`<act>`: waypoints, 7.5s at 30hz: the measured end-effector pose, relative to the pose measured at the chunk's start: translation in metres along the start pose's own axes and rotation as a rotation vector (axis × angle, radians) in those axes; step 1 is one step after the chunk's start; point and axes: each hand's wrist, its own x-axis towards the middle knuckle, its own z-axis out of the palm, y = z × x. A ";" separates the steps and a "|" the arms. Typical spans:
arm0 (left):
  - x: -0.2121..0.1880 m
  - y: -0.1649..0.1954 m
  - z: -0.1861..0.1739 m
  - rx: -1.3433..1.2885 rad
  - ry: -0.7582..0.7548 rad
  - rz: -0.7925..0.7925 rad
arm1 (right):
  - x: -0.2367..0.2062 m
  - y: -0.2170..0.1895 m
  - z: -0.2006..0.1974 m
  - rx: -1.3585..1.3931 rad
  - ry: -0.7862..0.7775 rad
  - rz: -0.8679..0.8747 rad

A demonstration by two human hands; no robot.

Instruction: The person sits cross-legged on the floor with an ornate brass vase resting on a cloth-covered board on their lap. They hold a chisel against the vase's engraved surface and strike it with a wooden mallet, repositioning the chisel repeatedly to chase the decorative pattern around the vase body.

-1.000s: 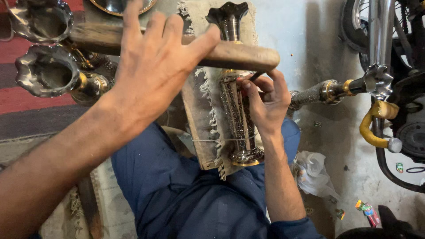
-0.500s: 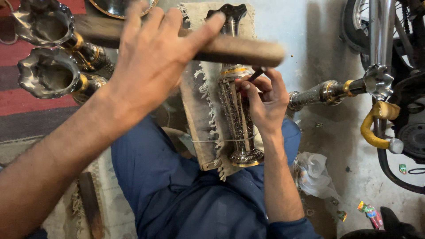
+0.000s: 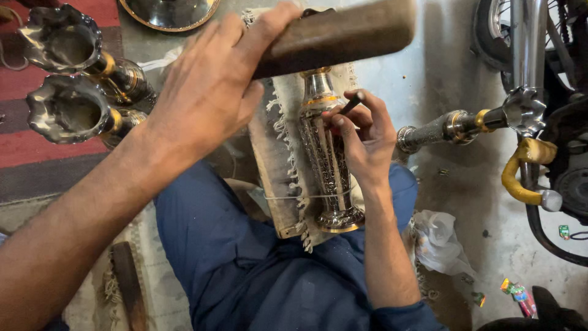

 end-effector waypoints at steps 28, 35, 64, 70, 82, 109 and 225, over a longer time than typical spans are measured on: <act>-0.063 0.034 0.030 -0.490 0.103 -0.389 | 0.021 -0.008 -0.033 0.426 0.053 0.158; -0.105 0.059 0.114 -1.097 0.374 -0.627 | 0.044 -0.025 -0.030 0.029 -0.340 0.101; -0.037 0.028 0.006 -0.084 -0.017 -0.351 | 0.059 -0.007 -0.029 -0.100 -0.428 0.074; -0.034 0.021 0.003 0.028 0.016 -0.137 | 0.060 -0.008 -0.030 -0.111 -0.431 0.086; -0.048 0.018 0.020 0.202 0.034 -0.220 | 0.061 -0.004 -0.031 -0.098 -0.429 0.069; -0.046 0.009 0.027 0.118 0.057 -0.245 | 0.068 -0.005 -0.035 -0.170 -0.526 0.071; -0.085 0.012 0.061 0.061 0.262 -0.354 | 0.080 -0.038 -0.019 -0.390 -0.670 0.011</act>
